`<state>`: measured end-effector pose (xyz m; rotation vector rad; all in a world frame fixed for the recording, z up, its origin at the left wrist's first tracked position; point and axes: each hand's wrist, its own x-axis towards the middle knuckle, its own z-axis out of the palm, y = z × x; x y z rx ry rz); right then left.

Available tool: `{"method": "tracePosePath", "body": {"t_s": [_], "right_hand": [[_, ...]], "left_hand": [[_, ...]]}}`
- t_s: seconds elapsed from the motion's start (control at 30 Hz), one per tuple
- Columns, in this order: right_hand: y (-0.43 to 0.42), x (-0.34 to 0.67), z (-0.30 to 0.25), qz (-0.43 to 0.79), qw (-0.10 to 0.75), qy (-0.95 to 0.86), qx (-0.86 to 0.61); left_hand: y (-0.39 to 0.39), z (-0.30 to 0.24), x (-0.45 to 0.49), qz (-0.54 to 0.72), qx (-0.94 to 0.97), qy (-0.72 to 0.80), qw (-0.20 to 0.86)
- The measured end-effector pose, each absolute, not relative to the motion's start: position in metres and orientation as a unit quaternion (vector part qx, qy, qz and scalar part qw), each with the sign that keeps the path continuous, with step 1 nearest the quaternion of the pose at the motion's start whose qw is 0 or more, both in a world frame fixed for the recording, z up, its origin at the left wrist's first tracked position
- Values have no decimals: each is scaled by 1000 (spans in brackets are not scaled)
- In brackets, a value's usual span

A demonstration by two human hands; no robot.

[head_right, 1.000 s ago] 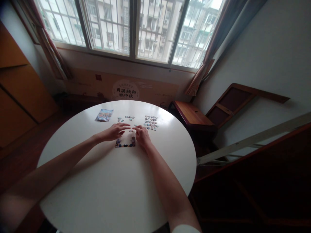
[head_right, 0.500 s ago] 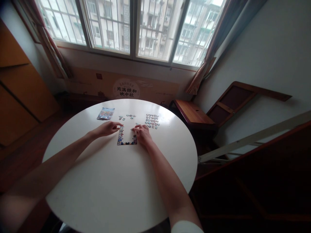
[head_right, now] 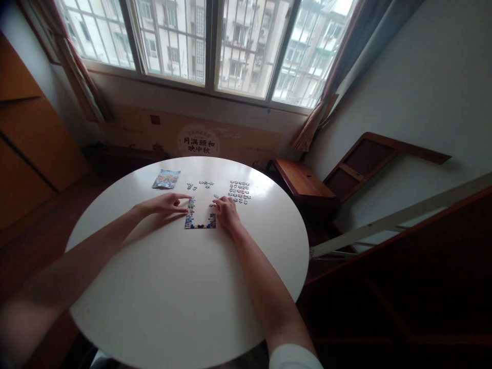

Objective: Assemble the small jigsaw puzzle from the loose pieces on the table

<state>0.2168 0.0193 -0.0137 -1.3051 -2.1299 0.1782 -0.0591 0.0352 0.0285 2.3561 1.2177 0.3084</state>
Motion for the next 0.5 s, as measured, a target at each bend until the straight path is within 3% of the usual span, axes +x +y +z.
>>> {"method": "tracePosePath", "body": {"t_s": [0.5], "right_hand": [[18,216,-10,64,309,-804,-505]], "left_hand": [[28,34,-52,91,859,461,204]]}}
